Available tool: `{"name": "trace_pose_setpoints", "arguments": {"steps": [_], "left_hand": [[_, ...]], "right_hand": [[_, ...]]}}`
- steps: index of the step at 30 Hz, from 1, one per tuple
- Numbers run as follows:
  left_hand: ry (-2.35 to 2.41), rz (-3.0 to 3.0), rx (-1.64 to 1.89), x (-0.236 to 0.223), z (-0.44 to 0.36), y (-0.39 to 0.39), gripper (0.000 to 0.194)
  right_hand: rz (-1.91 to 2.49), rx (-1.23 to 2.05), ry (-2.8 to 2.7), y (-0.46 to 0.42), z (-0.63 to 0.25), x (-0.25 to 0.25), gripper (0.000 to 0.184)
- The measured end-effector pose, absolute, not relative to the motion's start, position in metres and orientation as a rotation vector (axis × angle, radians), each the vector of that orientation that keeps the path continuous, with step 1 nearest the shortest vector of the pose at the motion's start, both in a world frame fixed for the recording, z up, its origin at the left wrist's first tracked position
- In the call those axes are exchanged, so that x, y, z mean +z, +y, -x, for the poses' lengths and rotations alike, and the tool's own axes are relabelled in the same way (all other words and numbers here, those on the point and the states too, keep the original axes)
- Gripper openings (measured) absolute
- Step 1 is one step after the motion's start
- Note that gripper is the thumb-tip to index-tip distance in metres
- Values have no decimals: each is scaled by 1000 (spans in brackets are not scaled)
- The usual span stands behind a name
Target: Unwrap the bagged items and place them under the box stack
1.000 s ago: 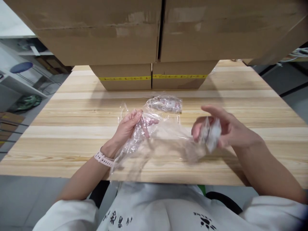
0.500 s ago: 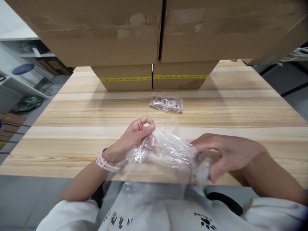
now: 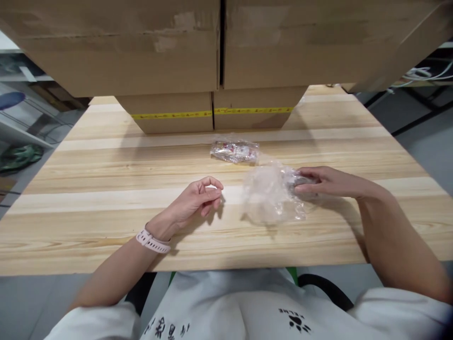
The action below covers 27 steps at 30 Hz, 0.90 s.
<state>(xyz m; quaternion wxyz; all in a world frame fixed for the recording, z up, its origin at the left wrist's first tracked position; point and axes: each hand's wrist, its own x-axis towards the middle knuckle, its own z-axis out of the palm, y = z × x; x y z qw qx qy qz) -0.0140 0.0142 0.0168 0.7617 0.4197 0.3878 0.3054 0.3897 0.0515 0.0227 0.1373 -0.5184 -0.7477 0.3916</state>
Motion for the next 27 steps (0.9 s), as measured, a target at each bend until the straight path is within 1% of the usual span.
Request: {"name": "trace_pose_setpoints", "arguments": {"steps": [2,4,6,9,13,16,19,23,27], "left_hand": [[873,-940,674,14,13,15,24],[888,-948,679,12,11,16,24],[888,-942,682,11,11,16,26],[895,-929,692,9,10,18,28],[917,-921,687,7,11,18,32],[929,-920,680,5,12,18,34],[933,-920,680,3,13,19,35],[936,-908,672,1,12,21,37],[945,-908,670,1,11,21,39]], "right_hand": [[1555,1052,-2321,51,-383,17,64],[1573,771,-2396,47,-381,16,79],[1496,466,-2435,40,-382,18,83],[1346,226,-2455,24,-375,19,73],[1216,147,-2529,2,-347,-4,63],[1237,96,-2571,-1,-339,-29,48],[1369,34,-2438,13,-359,-47,38],[1545,-40,-2157,50,-411,-61,34],[2047,-33,-1737,110,-456,-66,32]]}}
